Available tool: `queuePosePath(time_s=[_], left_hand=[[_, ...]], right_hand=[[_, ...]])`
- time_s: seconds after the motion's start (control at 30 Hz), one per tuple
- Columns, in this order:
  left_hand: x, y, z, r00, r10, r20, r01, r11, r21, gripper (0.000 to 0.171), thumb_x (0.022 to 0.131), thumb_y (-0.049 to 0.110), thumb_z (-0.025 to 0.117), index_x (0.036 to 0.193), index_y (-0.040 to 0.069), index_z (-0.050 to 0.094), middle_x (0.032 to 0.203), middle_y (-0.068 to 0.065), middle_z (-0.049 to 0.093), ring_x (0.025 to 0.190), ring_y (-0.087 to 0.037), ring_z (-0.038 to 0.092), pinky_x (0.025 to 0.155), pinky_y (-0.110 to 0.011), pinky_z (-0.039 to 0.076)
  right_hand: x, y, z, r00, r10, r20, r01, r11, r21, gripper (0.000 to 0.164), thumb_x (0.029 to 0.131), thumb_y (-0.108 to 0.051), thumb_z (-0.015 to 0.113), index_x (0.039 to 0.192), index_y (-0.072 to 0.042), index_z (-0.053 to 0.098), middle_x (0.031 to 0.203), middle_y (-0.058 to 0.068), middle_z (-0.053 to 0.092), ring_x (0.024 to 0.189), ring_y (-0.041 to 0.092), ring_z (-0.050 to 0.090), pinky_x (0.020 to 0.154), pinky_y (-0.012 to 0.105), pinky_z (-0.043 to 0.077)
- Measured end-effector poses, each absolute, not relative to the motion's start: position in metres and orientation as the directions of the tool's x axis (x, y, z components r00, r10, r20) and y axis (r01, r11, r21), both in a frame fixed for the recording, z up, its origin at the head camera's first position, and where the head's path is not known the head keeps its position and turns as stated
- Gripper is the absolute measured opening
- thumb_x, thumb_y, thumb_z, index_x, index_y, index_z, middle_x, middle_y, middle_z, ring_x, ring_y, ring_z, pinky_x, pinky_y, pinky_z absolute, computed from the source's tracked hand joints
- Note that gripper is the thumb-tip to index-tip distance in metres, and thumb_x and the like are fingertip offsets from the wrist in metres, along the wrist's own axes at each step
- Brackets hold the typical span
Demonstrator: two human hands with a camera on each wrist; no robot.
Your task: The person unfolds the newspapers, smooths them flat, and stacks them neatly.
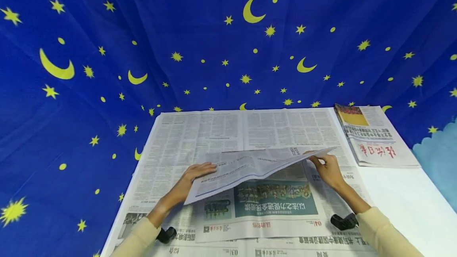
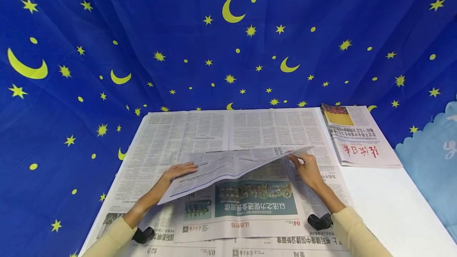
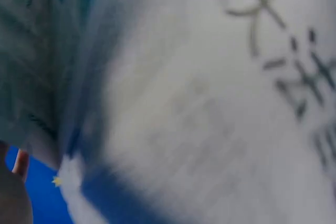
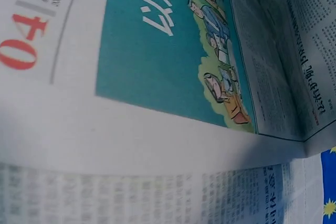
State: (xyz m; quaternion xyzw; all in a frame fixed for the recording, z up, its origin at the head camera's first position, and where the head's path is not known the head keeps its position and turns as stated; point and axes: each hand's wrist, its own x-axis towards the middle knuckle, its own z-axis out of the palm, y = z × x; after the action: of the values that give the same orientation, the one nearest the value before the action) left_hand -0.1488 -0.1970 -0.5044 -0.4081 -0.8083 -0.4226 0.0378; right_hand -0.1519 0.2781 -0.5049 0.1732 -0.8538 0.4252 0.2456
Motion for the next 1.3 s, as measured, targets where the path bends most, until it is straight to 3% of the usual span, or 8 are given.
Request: queuePosePath(time_s=[0.1,0.33,0.6,0.7,0.87,1.07,1.2,1.3], left_hand=[[-0.159,-0.193,-0.514,-0.679,0.607,0.413,0.678,0.303,0.670,0.044,0.094,0.019,0.065,0.135,0.005,0.058,0.138,-0.016,0.056,0.132,-0.037,0.047,0.105,-0.052,0.033],[-0.174,-0.184,-0.493,-0.694,0.513,0.505,0.622,0.075,0.779,0.030,0.101,-0.003,0.044,0.126,-0.012,0.058,0.129,-0.026,0.060,0.124,-0.026,0.058,0.106,-0.027,0.043],[-0.175,-0.176,-0.462,-0.838,0.353,0.415,0.527,0.332,0.783,0.026,0.091,-0.009,0.059,0.117,-0.007,0.065,0.109,-0.023,0.069,0.099,-0.031,0.068,0.083,-0.032,0.055],[-0.181,-0.174,-0.461,-0.857,0.310,0.412,0.504,0.334,0.796,0.027,0.091,-0.009,0.059,0.118,-0.007,0.063,0.109,-0.023,0.068,0.098,-0.019,0.067,0.082,-0.029,0.053],[-0.194,-0.166,-0.468,-0.880,0.226,0.417,0.467,0.255,0.847,0.034,0.090,-0.012,0.057,0.124,-0.008,0.058,0.115,-0.027,0.065,0.103,0.001,0.060,0.090,-0.021,0.048],[-0.213,-0.168,-0.494,-0.921,0.140,0.363,0.387,0.234,0.892,0.036,0.092,-0.008,0.058,0.128,-0.003,0.058,0.121,-0.024,0.065,0.108,-0.001,0.060,0.099,-0.026,0.046],[-0.218,-0.168,-0.498,-0.947,0.111,0.302,0.320,0.235,0.918,0.025,0.094,0.002,0.061,0.118,-0.004,0.062,0.105,-0.019,0.070,0.092,-0.001,0.062,0.089,-0.024,0.048],[-0.220,-0.169,-0.498,-0.961,0.105,0.255,0.274,0.265,0.924,0.019,0.094,0.010,0.065,0.103,-0.007,0.066,0.076,-0.013,0.066,0.064,-0.002,0.053,0.066,-0.019,0.045]], right_hand=[[-0.153,0.272,-0.496,-0.823,-0.057,0.566,-0.487,0.583,-0.650,0.024,0.078,0.021,0.065,0.087,0.001,0.075,0.089,-0.009,0.073,0.094,-0.022,0.053,0.081,0.004,0.043],[-0.166,0.276,-0.500,-0.836,-0.033,0.548,-0.462,0.580,-0.671,0.015,0.084,0.014,0.065,0.095,0.007,0.074,0.084,0.022,0.072,0.089,-0.021,0.053,0.077,0.003,0.042],[-0.172,0.265,-0.477,-0.853,0.029,0.521,-0.414,0.569,-0.710,0.012,0.087,0.012,0.062,0.094,0.011,0.072,0.087,0.029,0.070,0.085,-0.024,0.052,0.074,0.003,0.041],[-0.171,0.258,-0.461,-0.866,0.057,0.496,-0.388,0.549,-0.741,0.011,0.089,0.009,0.063,0.093,0.013,0.071,0.088,0.031,0.070,0.083,-0.020,0.055,0.070,0.007,0.041],[-0.178,0.251,-0.450,-0.910,0.098,0.404,-0.314,0.473,-0.823,0.016,0.091,-0.002,0.066,0.096,0.012,0.071,0.088,0.013,0.074,0.075,-0.009,0.059,0.057,0.019,0.037],[-0.187,0.252,-0.460,-0.905,0.038,0.424,-0.385,0.357,-0.851,0.020,0.079,0.012,0.072,0.098,0.016,0.066,0.087,-0.026,0.066,0.076,-0.006,0.063,0.062,0.013,0.046],[-0.189,0.252,-0.466,-0.890,0.001,0.456,-0.430,0.332,-0.839,0.030,0.079,0.017,0.069,0.107,0.014,0.061,0.095,-0.026,0.065,0.084,-0.004,0.064,0.069,0.012,0.049],[-0.189,0.252,-0.467,-0.893,0.000,0.449,-0.421,0.350,-0.837,0.027,0.082,0.014,0.067,0.109,0.012,0.062,0.093,-0.003,0.072,0.078,0.002,0.065,0.060,0.015,0.045]])
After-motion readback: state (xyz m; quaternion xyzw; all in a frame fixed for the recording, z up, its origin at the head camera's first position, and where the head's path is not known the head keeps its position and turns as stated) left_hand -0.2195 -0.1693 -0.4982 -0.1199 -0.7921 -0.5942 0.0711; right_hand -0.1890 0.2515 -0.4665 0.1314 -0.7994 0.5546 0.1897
